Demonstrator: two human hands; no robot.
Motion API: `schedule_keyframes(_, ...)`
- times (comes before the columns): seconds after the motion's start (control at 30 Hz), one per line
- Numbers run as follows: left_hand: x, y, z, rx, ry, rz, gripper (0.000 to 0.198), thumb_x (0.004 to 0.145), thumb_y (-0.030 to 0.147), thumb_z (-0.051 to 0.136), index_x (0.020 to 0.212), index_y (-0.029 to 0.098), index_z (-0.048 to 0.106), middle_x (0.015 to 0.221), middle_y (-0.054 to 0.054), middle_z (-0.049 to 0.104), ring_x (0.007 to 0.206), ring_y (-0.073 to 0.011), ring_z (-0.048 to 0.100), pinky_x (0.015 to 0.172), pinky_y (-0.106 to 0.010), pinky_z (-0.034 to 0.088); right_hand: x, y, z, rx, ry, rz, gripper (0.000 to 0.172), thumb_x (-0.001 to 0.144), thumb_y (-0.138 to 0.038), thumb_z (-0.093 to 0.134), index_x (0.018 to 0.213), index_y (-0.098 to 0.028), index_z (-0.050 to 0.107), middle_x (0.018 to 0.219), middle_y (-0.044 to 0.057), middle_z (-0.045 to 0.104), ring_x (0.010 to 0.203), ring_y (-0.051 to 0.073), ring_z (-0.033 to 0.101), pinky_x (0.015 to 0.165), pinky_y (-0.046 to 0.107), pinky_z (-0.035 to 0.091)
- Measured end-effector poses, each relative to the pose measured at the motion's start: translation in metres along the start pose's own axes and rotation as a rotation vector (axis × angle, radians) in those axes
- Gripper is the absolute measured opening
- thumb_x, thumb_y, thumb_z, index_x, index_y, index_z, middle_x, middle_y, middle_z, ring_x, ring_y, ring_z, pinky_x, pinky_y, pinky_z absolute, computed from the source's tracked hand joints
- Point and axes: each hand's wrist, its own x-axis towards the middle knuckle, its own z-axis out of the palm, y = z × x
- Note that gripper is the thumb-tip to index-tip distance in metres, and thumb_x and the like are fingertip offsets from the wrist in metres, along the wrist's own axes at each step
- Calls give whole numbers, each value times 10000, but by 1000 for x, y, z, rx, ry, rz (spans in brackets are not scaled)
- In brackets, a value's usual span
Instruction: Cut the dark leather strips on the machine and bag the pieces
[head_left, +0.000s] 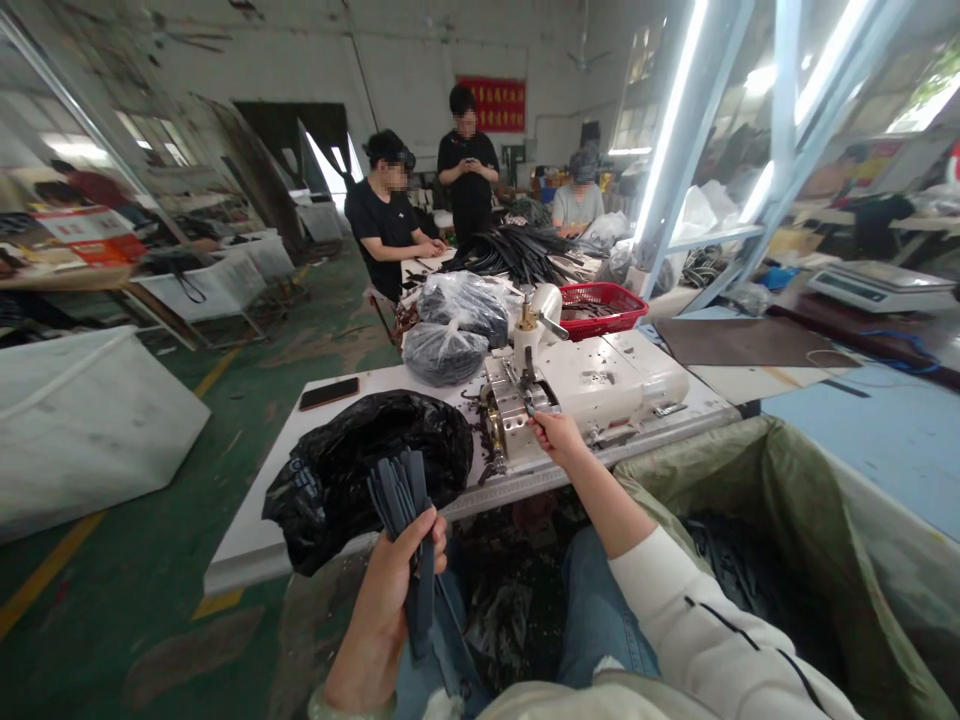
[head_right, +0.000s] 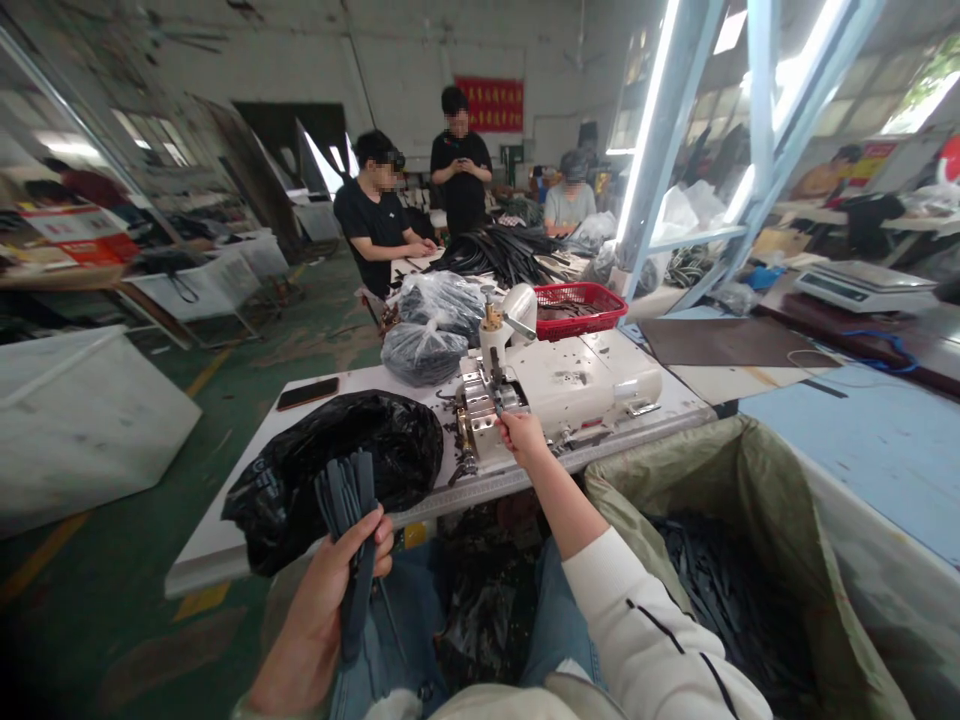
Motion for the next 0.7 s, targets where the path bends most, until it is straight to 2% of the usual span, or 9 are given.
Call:
schedule_keyframes(0.13, 1, 0, 1, 11, 39, 15, 355, 589, 302, 827, 742, 142, 550, 573, 53, 494, 442, -16, 334, 371, -117, 246, 3, 3, 2, 44, 29, -31, 244, 694, -293, 675, 565, -138, 538, 370, -71, 390, 309, 25, 265, 301, 145, 148)
schedule_keyframes(0.23, 1, -1, 4, 11, 44, 25, 358, 589, 311, 830, 725, 142, 544, 566, 53, 495, 430, -10, 321, 366, -116, 240, 4, 1, 2, 90, 110, -112, 275, 674, -336, 686, 554, -150, 522, 386, -72, 393, 319, 29, 274, 307, 160, 170)
schedule_keyframes(0.33, 1, -1, 6, 11, 34, 22, 347, 600, 314, 828, 721, 140, 553, 563, 52, 495, 429, -10, 325, 365, -117, 237, -4, -1, -17, 131, 227, -209, 308, 667, -407, 684, 581, -156, 527, 410, -68, 412, 341, 41, 303, 319, 178, 202)
schedule_keyframes(0.43, 0, -1, 4, 18, 9, 12, 339, 601, 311, 831, 711, 136, 562, 564, 47, 500, 436, -15, 339, 372, -125, 247, -23, 6, -77, 129, 470, -367, 334, 690, -483, 650, 670, -159, 570, 460, -45, 475, 381, 73, 380, 351, 201, 298)
schedule_keyframes(0.5, -1, 0, 3, 30, -19, 1, 333, 603, 312, 831, 688, 128, 566, 575, 39, 509, 438, -14, 337, 378, -131, 253, -39, 17, -138, 92, 820, -539, 367, 712, -529, 614, 728, -163, 598, 583, 18, 585, 459, 121, 496, 411, 246, 408)
schedule_keyframes(0.53, -2, 0, 3, 41, -33, -6, 330, 609, 317, 827, 671, 123, 567, 574, 37, 506, 437, -11, 332, 380, -134, 253, -47, 24, -170, 109, 978, -555, 387, 730, -554, 575, 748, -169, 596, 697, 65, 636, 523, 153, 552, 438, 278, 444)
schedule_keyframes(0.6, -3, -2, 5, 74, -53, -15, 324, 635, 330, 808, 634, 114, 566, 552, 40, 481, 431, -10, 319, 383, -138, 251, -60, 37, -223, 154, 1214, -412, 414, 729, -576, 553, 823, -176, 594, 901, 144, 660, 635, 215, 620, 448, 332, 471)
schedule_keyframes(0.67, -3, -6, 10, 108, -79, -17, 314, 660, 338, 789, 627, 111, 575, 534, 43, 465, 428, -13, 317, 386, -141, 250, -72, 45, -243, 78, 1259, -325, 435, 684, -544, 611, 897, -166, 594, 1015, 185, 643, 725, 255, 640, 459, 358, 480)
schedule_keyframes(0.7, -2, -8, 13, 120, -97, -18, 315, 663, 343, 785, 624, 111, 576, 528, 42, 463, 426, -16, 318, 386, -144, 247, -78, 46, -238, -5, 1195, -345, 462, 660, -521, 648, 938, -155, 595, 1036, 187, 641, 757, 260, 640, 477, 357, 489)
